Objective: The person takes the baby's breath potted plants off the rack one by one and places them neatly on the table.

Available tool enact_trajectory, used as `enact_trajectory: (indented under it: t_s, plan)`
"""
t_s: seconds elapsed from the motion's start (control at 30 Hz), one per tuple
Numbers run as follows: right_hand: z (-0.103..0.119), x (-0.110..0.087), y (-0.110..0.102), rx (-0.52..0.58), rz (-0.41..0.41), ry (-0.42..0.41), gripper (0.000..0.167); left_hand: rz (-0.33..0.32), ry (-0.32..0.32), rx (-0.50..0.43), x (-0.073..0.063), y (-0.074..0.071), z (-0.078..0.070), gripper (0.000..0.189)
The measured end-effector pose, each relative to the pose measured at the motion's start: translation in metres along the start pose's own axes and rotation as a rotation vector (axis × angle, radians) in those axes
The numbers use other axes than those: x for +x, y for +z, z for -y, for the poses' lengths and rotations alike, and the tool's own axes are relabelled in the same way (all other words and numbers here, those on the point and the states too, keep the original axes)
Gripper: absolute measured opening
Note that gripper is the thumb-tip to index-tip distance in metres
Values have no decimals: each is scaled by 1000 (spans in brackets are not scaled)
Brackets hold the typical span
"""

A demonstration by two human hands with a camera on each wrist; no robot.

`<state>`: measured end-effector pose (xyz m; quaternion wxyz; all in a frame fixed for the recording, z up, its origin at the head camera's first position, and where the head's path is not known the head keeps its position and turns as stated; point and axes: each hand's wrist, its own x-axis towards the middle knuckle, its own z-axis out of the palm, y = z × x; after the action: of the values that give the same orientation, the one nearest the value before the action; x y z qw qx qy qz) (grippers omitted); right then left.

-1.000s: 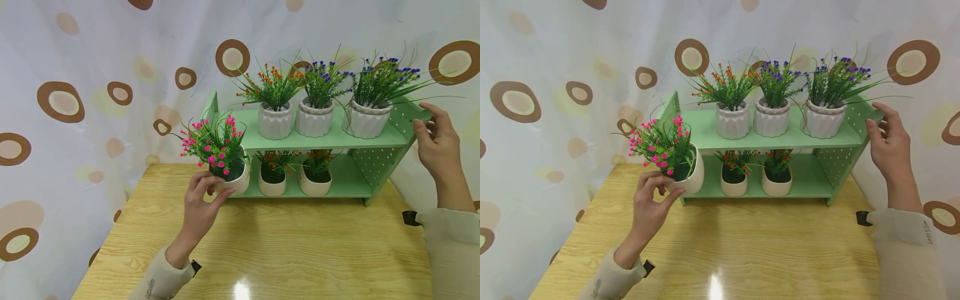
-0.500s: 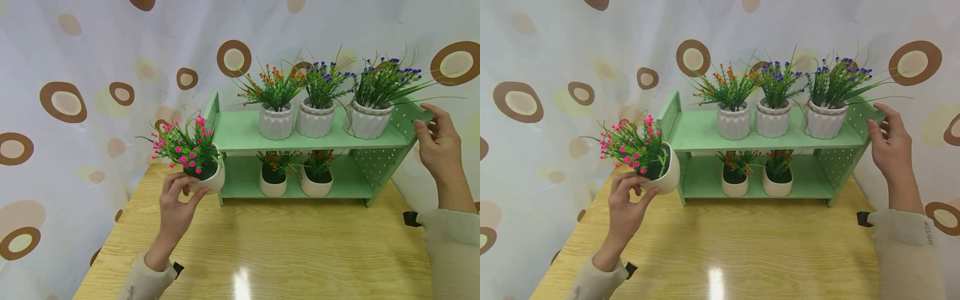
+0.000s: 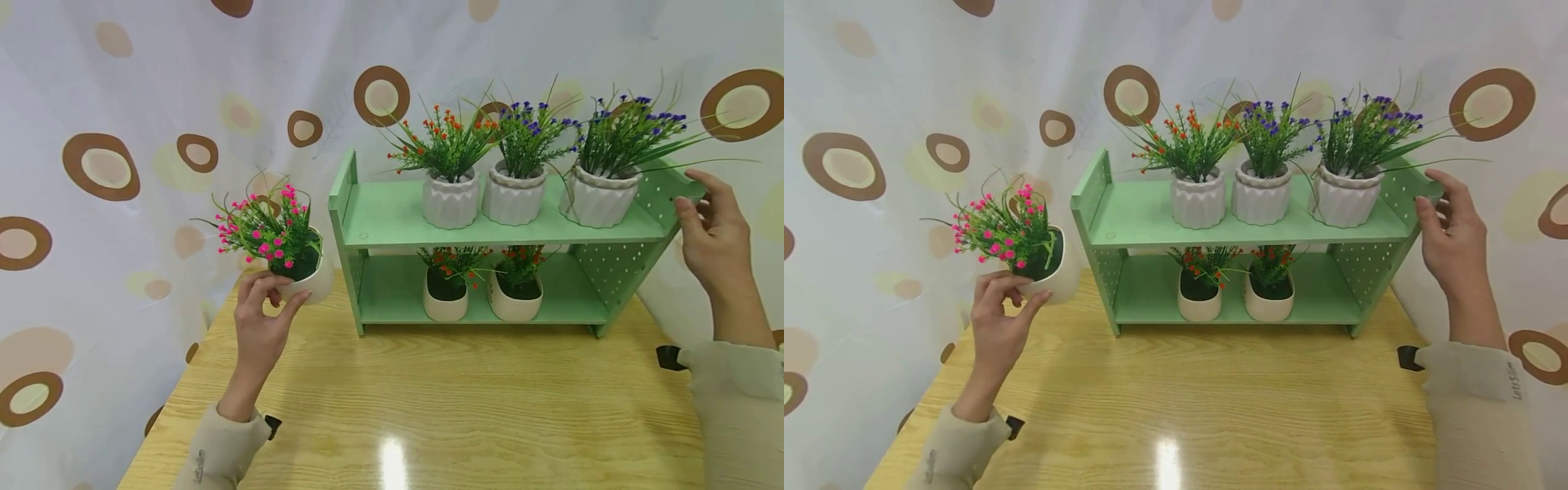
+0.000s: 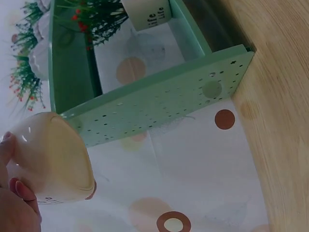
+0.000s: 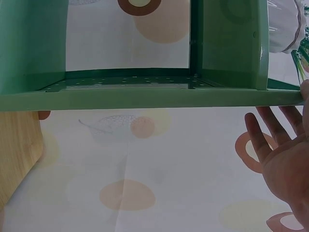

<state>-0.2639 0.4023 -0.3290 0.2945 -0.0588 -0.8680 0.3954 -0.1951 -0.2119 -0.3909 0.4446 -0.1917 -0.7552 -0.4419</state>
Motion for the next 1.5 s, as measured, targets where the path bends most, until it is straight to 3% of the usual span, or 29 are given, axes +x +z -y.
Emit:
enact_trajectory:
  t_s: [0.27,0.57,0.87,1.5]
  plan:
    - [-2,-2,0,5,-2,-19,48,3,-13,21,2,1,22,32]
    - [-3,-1,1,0,4,-15,48,8,-91,38,-9,11,52,31]
    - [-2,-3,1,-1,7,-8,47,68,-197,61,-22,22,83,27]
    - [-3,0,1,9,-2,-17,48,182,-328,70,-47,49,116,28]
